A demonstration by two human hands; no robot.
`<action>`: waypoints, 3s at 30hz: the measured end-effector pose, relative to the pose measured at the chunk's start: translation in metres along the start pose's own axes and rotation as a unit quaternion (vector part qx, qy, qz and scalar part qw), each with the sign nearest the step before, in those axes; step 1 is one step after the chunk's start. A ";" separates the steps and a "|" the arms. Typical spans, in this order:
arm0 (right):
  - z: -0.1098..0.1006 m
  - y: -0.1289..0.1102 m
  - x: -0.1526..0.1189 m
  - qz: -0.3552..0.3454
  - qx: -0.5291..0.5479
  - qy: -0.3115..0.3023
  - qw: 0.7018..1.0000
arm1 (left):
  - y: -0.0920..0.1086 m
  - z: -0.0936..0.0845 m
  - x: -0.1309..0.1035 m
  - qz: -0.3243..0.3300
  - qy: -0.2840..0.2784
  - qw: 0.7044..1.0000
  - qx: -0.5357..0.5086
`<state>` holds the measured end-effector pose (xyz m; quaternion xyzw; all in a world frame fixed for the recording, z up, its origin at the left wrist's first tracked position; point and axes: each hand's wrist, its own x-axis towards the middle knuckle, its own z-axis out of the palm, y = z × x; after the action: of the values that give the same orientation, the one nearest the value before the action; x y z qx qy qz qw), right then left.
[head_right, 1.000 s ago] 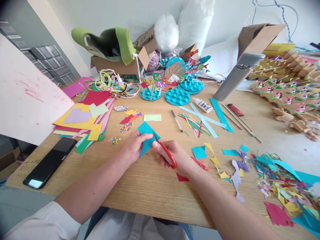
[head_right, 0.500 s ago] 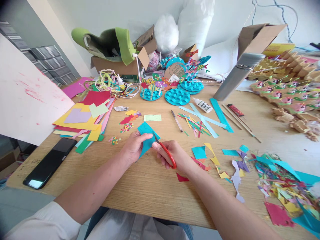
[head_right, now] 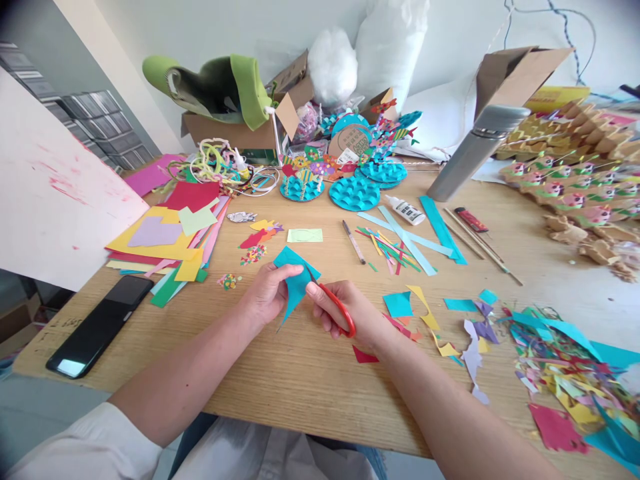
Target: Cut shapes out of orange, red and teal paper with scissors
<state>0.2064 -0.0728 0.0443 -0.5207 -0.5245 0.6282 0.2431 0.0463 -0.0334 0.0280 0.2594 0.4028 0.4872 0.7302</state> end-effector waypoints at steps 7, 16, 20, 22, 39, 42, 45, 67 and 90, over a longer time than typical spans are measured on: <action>0.000 0.000 0.000 -0.005 0.013 -0.005 1.000 | -0.001 0.000 0.000 -0.012 -0.001 1.000 -0.018; -0.001 -0.001 0.000 0.005 0.003 -0.003 1.000 | 0.000 -0.001 0.002 -0.012 0.013 1.000 -0.024; 0.000 -0.002 -0.001 0.001 0.027 -0.007 1.000 | 0.001 -0.002 0.001 -0.020 0.008 1.000 -0.019; 0.000 -0.002 -0.001 -0.003 0.045 -0.011 0.999 | 0.001 -0.002 0.001 -0.021 0.001 1.000 -0.015; -0.004 0.000 -0.001 -0.012 0.066 -0.043 0.997 | 0.002 -0.001 -0.002 -0.014 -0.040 0.999 0.003; -0.005 0.001 0.000 -0.017 0.055 -0.040 0.998 | 0.002 0.000 -0.003 -0.014 -0.034 0.999 0.012; -0.005 -0.001 -0.001 -0.020 0.038 -0.033 0.999 | 0.002 0.000 -0.003 -0.011 -0.028 0.999 0.021; -0.004 -0.010 -0.005 -0.029 -0.021 -0.027 0.999 | 0.002 -0.001 -0.003 -0.031 -0.032 0.998 0.036; -0.006 -0.007 -0.004 -0.044 -0.074 -0.019 0.996 | 0.003 0.001 -0.004 -0.042 -0.028 0.998 0.033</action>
<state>0.2109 -0.0713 0.0525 -0.5016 -0.5966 0.5860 0.2213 0.0447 -0.0358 0.0324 0.2801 0.4081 0.4352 0.7521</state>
